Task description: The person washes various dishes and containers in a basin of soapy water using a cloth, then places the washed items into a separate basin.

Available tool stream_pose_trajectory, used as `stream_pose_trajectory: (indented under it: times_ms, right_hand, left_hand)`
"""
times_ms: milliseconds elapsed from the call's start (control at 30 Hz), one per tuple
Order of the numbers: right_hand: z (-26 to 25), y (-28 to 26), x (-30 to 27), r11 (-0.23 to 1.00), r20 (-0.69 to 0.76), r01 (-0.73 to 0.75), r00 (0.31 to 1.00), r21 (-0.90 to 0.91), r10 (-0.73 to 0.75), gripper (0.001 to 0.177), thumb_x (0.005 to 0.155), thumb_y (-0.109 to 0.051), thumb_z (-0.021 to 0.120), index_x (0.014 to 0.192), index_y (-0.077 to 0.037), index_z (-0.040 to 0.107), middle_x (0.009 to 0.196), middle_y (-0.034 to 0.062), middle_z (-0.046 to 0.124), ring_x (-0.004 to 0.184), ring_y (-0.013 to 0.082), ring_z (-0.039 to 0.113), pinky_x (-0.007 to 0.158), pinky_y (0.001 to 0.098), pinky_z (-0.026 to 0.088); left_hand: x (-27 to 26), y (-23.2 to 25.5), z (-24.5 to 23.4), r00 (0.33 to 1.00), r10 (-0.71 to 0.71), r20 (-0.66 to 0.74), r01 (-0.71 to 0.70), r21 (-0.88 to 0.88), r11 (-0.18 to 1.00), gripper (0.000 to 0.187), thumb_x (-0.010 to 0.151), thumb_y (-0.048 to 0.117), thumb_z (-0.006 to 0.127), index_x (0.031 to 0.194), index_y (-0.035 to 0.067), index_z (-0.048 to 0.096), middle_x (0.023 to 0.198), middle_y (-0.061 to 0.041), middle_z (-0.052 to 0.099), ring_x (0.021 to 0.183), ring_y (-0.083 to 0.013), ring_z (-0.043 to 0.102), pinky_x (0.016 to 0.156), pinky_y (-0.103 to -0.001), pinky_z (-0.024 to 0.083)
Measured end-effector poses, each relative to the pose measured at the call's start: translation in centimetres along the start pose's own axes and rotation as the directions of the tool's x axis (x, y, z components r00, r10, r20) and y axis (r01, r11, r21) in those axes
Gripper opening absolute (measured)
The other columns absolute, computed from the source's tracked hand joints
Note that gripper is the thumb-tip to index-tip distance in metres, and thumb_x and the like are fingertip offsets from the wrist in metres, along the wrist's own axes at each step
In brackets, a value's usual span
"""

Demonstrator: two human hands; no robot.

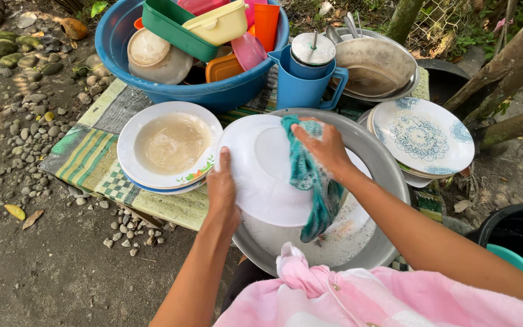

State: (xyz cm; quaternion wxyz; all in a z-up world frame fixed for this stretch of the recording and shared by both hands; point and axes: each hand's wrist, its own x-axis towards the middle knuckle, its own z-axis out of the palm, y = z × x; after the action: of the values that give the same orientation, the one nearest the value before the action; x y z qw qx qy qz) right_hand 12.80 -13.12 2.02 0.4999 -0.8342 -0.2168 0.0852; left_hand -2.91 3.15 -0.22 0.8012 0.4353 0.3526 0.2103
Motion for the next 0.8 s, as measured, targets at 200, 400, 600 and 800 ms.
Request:
stream_pose_trajectory:
  times_ms: [200,400,600,800]
  right_hand:
    - [-1.2,5.1,-1.8,0.994,0.094,-0.019,0.996,0.106,0.009,0.038,0.086,-0.016,0.063,0.121,-0.01,0.076,0.11,0.0089,0.078,0.099,0.0188,0.074,0.086,0.0331,0.058]
    - [1.8,0.0,-2.9,0.834,0.532,-0.389,0.835,0.391,0.141,0.044,0.095,-0.027,0.067,0.133,-0.005,0.065,0.118,0.0128,0.072,0.105,0.0224,0.072,0.086,0.0387,0.058]
    - [6.0,-9.0,-4.6,0.805,0.5,-0.275,0.866,0.526,-0.03,0.053,0.089,-0.02,0.07,0.136,-0.001,0.053,0.122,0.013,0.071,0.108,0.0248,0.072,0.09,0.0459,0.064]
    - [8.8,-11.8,-4.8,0.904,0.525,0.358,0.737,0.232,-0.427,0.044,0.103,-0.019,0.064,0.142,0.0,0.056,0.128,0.0181,0.071,0.112,0.0212,0.072,0.101,0.0382,0.055]
  left_hand:
    - [1.4,1.6,-5.8,0.943,0.077,-0.324,-0.103,-0.066,0.992,0.07,0.086,0.043,0.072,0.13,-0.007,0.051,0.107,-0.023,0.07,0.086,-0.0321,0.077,0.072,-0.046,0.063]
    - [1.1,3.4,-9.5,0.909,0.041,-0.414,-0.123,-0.174,0.977,0.075,0.087,0.047,0.068,0.132,-0.008,0.045,0.106,-0.021,0.073,0.087,-0.0335,0.079,0.069,-0.045,0.063]
    - [3.8,0.2,-13.1,0.973,0.037,-0.227,0.002,0.169,0.986,0.088,0.093,0.065,0.046,0.136,-0.011,0.055,0.12,-0.025,0.073,0.11,-0.0337,0.073,0.097,-0.045,0.058]
    - [1.2,6.2,-15.0,0.987,-0.158,0.031,0.153,0.112,0.982,0.106,0.091,0.079,0.016,0.157,-0.004,0.022,0.152,-0.035,0.037,0.143,-0.0446,0.04,0.115,-0.048,0.039]
